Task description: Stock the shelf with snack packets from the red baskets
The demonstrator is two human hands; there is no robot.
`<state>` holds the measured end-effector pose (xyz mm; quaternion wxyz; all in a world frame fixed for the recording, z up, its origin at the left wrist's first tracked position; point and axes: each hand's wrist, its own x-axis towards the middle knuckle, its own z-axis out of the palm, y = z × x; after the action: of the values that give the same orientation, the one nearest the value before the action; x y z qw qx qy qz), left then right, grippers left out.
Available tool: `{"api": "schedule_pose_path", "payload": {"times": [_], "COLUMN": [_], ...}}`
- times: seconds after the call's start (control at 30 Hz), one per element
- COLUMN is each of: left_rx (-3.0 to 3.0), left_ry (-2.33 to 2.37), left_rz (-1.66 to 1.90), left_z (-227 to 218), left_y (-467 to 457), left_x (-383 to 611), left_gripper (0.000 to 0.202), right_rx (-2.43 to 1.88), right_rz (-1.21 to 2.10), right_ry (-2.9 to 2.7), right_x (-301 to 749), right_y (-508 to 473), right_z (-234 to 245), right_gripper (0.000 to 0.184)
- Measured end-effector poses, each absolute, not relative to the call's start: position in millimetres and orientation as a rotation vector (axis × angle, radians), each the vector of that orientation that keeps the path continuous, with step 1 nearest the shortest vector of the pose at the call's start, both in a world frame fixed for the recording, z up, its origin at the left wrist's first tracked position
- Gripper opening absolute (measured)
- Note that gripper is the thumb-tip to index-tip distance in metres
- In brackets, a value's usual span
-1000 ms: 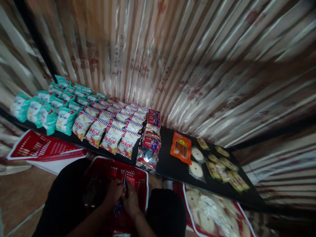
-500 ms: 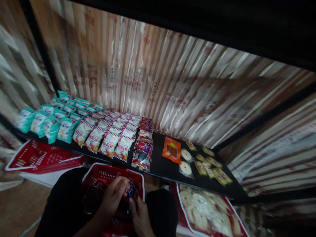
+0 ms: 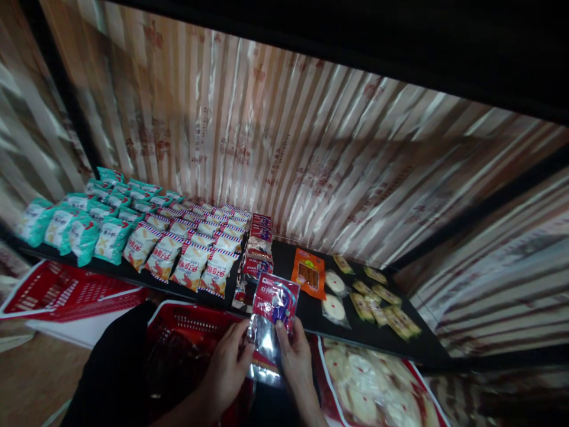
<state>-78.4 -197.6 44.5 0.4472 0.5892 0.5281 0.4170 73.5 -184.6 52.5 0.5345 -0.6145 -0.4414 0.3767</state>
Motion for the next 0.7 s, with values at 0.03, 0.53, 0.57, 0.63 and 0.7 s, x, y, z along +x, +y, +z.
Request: {"api": "schedule_pose_path", "payload": {"times": [0.03, 0.53, 0.57, 0.63, 0.7], "left_rx": [1.429, 1.623, 1.635, 1.654, 1.670], "left_ry": [1.294, 1.486, 1.517, 1.573, 1.613], "left_rz": [1.048, 1.199, 1.188, 1.159, 1.124], "left_z": [45.1, 68.4, 66.8, 63.9, 61.9], "left_y": [-192.5, -65.3, -59.8, -50.9, -44.5], "left_x": [-74.1, -37.1, -36.1, -34.8, -34.1], "left_gripper": [0.041, 0.037, 0.037, 0.038, 0.038], "right_rx": [-1.455, -1.533, -1.542, -1.565, -1.610], "right_rz": [0.910, 0.463, 0.429, 0.378, 0.342], "right_ry": [-1.041, -1.395, -1.412, -1.459, -1.518], "right_x": [76.2, 106.8, 105.8, 102.4, 98.1], "right_y": [-178.5, -30.4, -22.3, -9.2, 0.3], "right_z": [53.2, 45.8, 45.1, 44.4, 43.7], "right_gripper": [0.041, 0.037, 0.036, 0.035, 0.034]}}
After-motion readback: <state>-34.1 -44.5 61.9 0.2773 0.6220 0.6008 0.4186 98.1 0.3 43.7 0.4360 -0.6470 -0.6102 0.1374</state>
